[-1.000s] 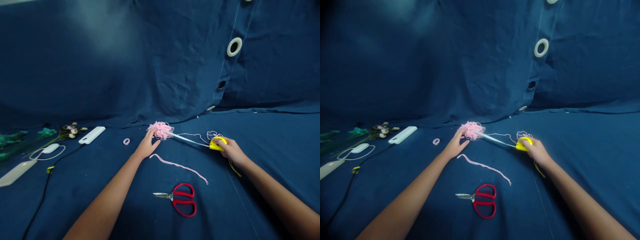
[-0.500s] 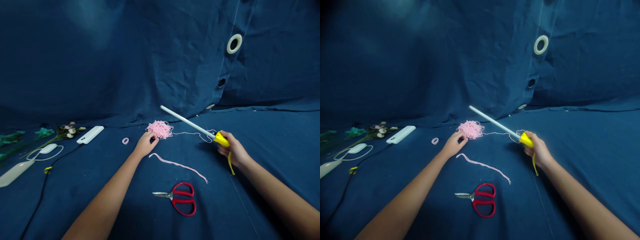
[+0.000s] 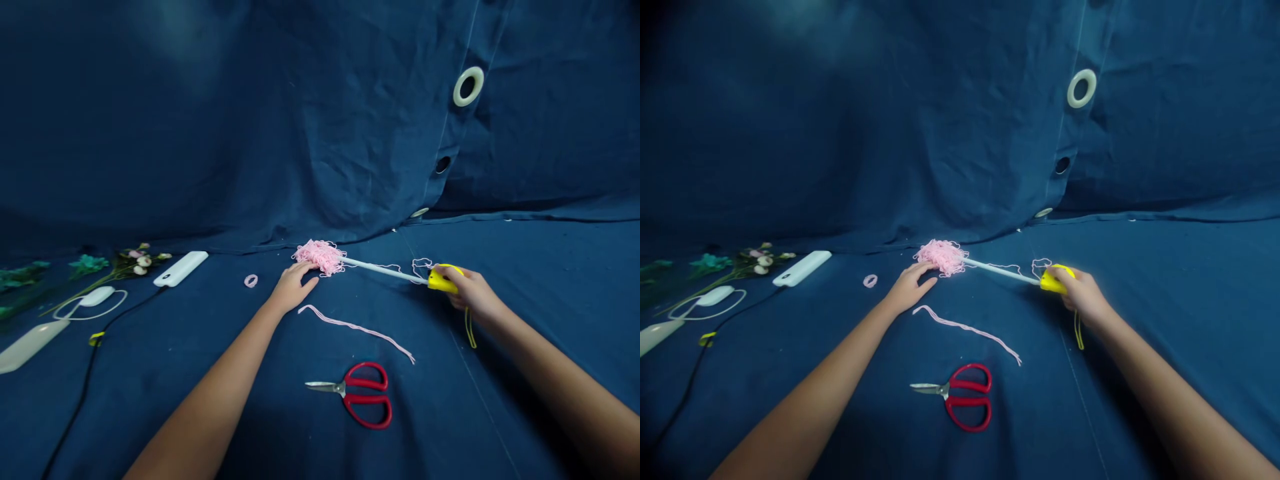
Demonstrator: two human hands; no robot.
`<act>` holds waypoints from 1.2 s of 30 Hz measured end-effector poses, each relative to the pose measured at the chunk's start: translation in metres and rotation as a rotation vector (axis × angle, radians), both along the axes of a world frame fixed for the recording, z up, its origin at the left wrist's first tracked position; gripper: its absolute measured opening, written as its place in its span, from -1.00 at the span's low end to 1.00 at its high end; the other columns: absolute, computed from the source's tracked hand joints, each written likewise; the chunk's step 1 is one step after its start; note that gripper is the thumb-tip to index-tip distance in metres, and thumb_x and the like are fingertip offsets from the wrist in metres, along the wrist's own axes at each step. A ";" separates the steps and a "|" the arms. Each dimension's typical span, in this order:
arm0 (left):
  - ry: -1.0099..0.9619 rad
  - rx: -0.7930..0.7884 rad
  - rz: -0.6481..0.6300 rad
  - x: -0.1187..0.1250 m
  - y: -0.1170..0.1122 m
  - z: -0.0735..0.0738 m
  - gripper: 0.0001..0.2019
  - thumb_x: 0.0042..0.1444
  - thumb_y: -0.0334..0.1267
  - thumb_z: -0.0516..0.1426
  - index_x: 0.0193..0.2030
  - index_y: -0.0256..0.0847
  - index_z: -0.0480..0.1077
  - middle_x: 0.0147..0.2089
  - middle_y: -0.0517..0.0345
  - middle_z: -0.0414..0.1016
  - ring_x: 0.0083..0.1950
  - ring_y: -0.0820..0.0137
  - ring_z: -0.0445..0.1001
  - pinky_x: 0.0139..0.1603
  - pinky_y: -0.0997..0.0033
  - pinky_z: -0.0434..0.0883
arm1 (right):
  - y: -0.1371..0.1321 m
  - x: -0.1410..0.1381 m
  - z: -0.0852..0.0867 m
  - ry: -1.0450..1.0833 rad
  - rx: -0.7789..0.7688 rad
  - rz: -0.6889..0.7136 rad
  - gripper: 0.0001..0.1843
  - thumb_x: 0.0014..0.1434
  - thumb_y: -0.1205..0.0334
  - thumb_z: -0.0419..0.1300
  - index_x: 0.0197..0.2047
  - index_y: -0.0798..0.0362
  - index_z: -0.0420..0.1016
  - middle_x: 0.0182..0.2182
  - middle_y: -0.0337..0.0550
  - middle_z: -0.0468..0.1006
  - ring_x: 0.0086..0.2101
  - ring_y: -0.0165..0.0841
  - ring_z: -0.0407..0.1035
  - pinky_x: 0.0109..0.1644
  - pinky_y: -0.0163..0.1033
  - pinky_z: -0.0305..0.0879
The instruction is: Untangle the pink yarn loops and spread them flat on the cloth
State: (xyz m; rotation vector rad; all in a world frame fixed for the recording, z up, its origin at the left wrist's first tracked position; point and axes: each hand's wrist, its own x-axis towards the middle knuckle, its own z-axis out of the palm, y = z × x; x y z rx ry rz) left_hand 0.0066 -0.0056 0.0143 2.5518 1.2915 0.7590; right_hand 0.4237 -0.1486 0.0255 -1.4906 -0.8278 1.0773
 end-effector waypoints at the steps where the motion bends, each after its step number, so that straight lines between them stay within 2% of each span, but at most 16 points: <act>1: 0.025 -0.005 0.002 0.000 0.000 -0.001 -0.59 0.38 -0.03 0.10 0.30 0.01 0.46 0.40 0.07 0.47 0.46 0.05 0.35 0.47 -0.13 0.26 | 0.000 0.000 -0.001 0.009 -0.026 0.021 -0.54 0.13 -0.19 0.40 -0.29 0.03 0.42 -0.68 -0.44 0.14 -0.70 -0.55 -0.05 -0.67 -0.37 -0.19; 4: 0.062 -0.028 0.021 -0.001 0.001 -0.002 -0.52 0.39 0.02 0.10 0.37 -0.01 0.39 0.50 0.01 0.33 0.54 0.02 0.23 0.52 -0.21 0.18 | 0.000 -0.003 -0.002 0.095 -0.079 0.102 -0.52 0.14 -0.21 0.39 -0.33 0.02 0.38 -0.69 -0.45 0.12 -0.70 -0.55 -0.07 -0.66 -0.38 -0.18; 7: 0.018 -0.021 0.036 -0.001 0.001 -0.002 -0.59 0.35 -0.02 0.16 0.27 -0.05 0.44 0.50 -0.05 0.30 0.53 -0.01 0.21 0.52 -0.21 0.17 | -0.001 -0.007 0.000 0.215 -0.061 0.157 -0.50 0.16 -0.21 0.38 -0.38 0.00 0.31 -0.68 -0.44 0.12 -0.68 -0.55 -0.07 -0.65 -0.38 -0.16; 11: -0.094 0.030 0.062 -0.001 0.002 -0.003 -0.82 0.29 -0.13 0.22 -0.01 -0.06 0.47 0.35 -0.02 0.35 0.41 0.01 0.31 0.43 -0.18 0.29 | -0.003 -0.008 0.007 0.316 -0.014 0.142 -0.48 0.19 -0.21 0.34 -0.42 -0.03 0.21 -0.68 -0.45 0.05 -0.67 -0.54 -0.12 -0.64 -0.37 -0.15; 14: -0.119 0.047 0.069 -0.001 0.002 -0.003 -0.87 0.28 -0.16 0.22 -0.08 -0.05 0.44 0.18 0.02 0.39 0.25 0.07 0.39 0.30 -0.09 0.40 | -0.004 -0.008 0.012 0.334 0.027 0.084 -0.51 0.20 -0.19 0.31 -0.41 -0.05 0.17 -0.67 -0.45 0.02 -0.67 -0.53 -0.15 -0.64 -0.35 -0.14; 18: -0.128 0.058 0.071 0.000 0.001 -0.001 -0.90 0.27 -0.18 0.22 -0.11 -0.06 0.44 0.05 0.05 0.42 0.13 0.11 0.42 0.26 -0.03 0.39 | -0.005 -0.009 0.014 0.408 0.066 0.070 -0.49 0.23 -0.20 0.24 -0.44 -0.06 0.11 -0.67 -0.44 -0.02 -0.67 -0.52 -0.18 -0.64 -0.34 -0.12; 20: -0.121 0.061 0.048 0.000 -0.001 0.002 -0.90 0.27 -0.19 0.23 -0.12 -0.06 0.45 0.02 0.07 0.46 0.11 0.12 0.43 0.24 -0.01 0.39 | -0.004 -0.009 0.012 0.369 0.072 0.051 -0.50 0.22 -0.20 0.26 -0.44 -0.05 0.14 -0.67 -0.44 0.00 -0.67 -0.53 -0.16 -0.64 -0.34 -0.13; 25: -0.086 0.051 -0.055 0.002 -0.004 0.006 -0.89 0.33 -0.15 0.19 -0.22 -0.06 0.50 -0.07 0.11 0.57 0.03 0.15 0.48 0.18 0.06 0.40 | -0.001 -0.009 0.002 0.034 0.050 -0.008 -0.57 0.09 -0.12 0.44 -0.28 0.02 0.43 -0.65 -0.41 0.18 -0.68 -0.54 -0.05 -0.66 -0.38 -0.19; 27: -0.076 0.041 -0.085 0.002 -0.005 0.006 -0.84 0.35 -0.11 0.17 -0.23 -0.05 0.52 -0.09 0.12 0.59 0.02 0.16 0.50 0.17 0.07 0.42 | -0.001 -0.007 0.003 0.040 0.066 -0.005 -0.58 0.08 -0.11 0.44 -0.29 0.03 0.44 -0.65 -0.42 0.18 -0.68 -0.55 -0.04 -0.66 -0.38 -0.18; 29: -0.047 0.025 -0.106 0.002 -0.004 0.005 -0.82 0.36 -0.05 0.17 -0.16 -0.02 0.57 -0.03 0.11 0.61 0.07 0.14 0.52 0.21 0.04 0.42 | -0.002 -0.002 0.008 0.092 0.094 -0.010 -0.59 0.08 -0.11 0.43 -0.33 0.02 0.41 -0.66 -0.41 0.18 -0.69 -0.55 -0.03 -0.66 -0.37 -0.17; 31: -0.005 0.007 -0.098 0.001 -0.002 0.001 -0.74 0.36 0.03 0.16 0.03 0.02 0.58 0.13 0.09 0.60 0.21 0.09 0.50 0.31 -0.04 0.38 | -0.003 0.007 0.013 0.079 0.097 -0.029 -0.59 0.06 -0.10 0.43 -0.35 0.02 0.42 -0.67 -0.41 0.18 -0.69 -0.54 -0.02 -0.66 -0.37 -0.14; 34: 0.042 -0.021 -0.047 -0.001 0.002 -0.005 -0.50 0.35 0.11 0.15 0.35 0.03 0.43 0.43 0.01 0.42 0.46 -0.01 0.32 0.46 -0.18 0.24 | -0.003 0.018 0.015 -0.004 0.022 -0.010 -0.59 0.06 -0.11 0.43 -0.30 0.04 0.48 -0.68 -0.41 0.18 -0.69 -0.54 -0.03 -0.67 -0.38 -0.15; 36: 0.055 -0.047 -0.021 -0.002 0.004 -0.007 -0.40 0.35 0.13 0.14 0.46 0.00 0.32 0.52 -0.03 0.29 0.55 -0.05 0.20 0.52 -0.23 0.16 | -0.003 0.019 0.012 -0.006 -0.030 0.033 -0.58 0.08 -0.14 0.41 -0.30 0.04 0.47 -0.69 -0.41 0.17 -0.70 -0.54 -0.04 -0.67 -0.38 -0.16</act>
